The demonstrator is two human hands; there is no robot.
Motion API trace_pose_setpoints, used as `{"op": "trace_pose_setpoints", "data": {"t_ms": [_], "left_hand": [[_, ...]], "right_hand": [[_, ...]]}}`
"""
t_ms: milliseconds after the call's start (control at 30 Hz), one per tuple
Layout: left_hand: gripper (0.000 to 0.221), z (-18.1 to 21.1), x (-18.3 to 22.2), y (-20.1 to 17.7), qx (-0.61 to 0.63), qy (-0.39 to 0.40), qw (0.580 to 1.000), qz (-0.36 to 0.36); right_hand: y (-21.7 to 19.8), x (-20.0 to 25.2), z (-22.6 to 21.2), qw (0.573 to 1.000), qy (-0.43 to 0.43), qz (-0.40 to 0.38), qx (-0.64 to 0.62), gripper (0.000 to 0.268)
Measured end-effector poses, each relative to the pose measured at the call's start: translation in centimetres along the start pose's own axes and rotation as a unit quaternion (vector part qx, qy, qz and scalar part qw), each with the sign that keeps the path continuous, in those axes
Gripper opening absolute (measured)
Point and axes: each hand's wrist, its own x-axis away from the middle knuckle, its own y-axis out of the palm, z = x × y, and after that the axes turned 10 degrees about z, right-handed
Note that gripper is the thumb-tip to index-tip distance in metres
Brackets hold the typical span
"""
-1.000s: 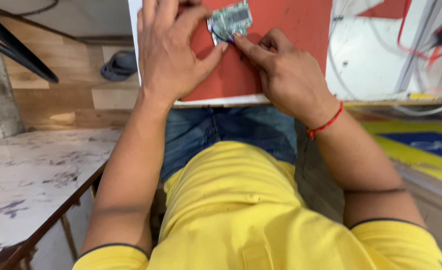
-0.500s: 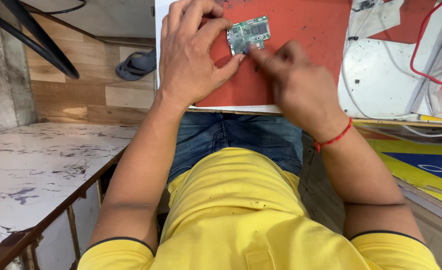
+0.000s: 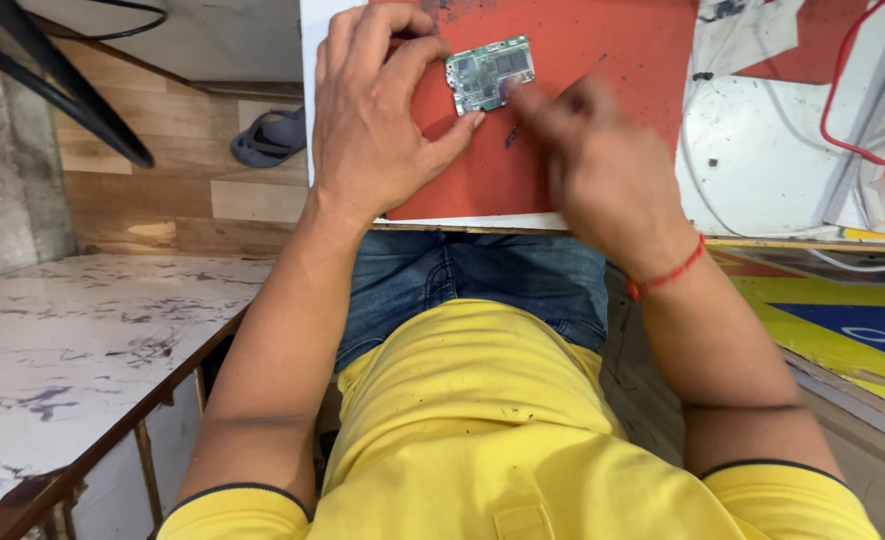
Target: The person uses a hot air gun to heat a small circuit board placed on a red mat, then uses a purple pen-like tool to scrape and clean the board's surface. The person repeatedly heats and scrapes different areas of the board.
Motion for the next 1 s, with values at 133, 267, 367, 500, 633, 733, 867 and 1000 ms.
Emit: {"op": "trace_pose_setpoints", "data": {"t_ms": [133, 267, 367, 500, 633, 733, 867, 1000], "left_hand": [[0.043, 0.0, 0.1, 0.0, -0.005, -0.005, 1.0, -0.006], [0.045, 0.2, -0.3, 0.1, -0.003, -0.015, 1.0, -0.013], [0.047, 0.3, 0.0, 0.2, -0.023, -0.023, 0.999, -0.022], [0.049, 0.3, 0.0, 0.8, -0.057, -0.027, 0.997, -0.037], [0.05, 0.0, 0.0, 0.9, -0.059, -0.029, 0.997, -0.032], [0.049, 0.0, 0.3, 1.1, -0.048, -0.027, 0.998, -0.024], [0.048, -0.1, 0.3, 1.0, -0.051, -0.022, 0.998, -0.019], [0.052, -0.1, 0.5, 1.0, -0.034, -0.035, 0.999, -0.02]], "right_hand": [[0.1, -0.6, -0.7, 0.999, 0.039, -0.009, 0.034, 0.049], [-0.1, -1.6, -1.2, 0.998, 0.054, -0.011, 0.043, 0.045], [0.0, -1.5, -1.3, 0.998, 0.038, -0.027, 0.034, 0.049], [0.3, -0.7, -1.1, 0.999, 0.032, 0.006, 0.021, 0.052], [0.6, -0.8, -1.3, 0.998, 0.042, 0.006, 0.036, 0.05], [0.2, -1.0, -2.2, 0.998, 0.048, -0.008, 0.039, 0.045], [-0.5, -2.1, -3.1, 0.998, 0.04, -0.022, 0.04, 0.045], [-0.4, -2.1, -2.8, 0.995, 0.067, 0.02, 0.074, 0.046]]}}
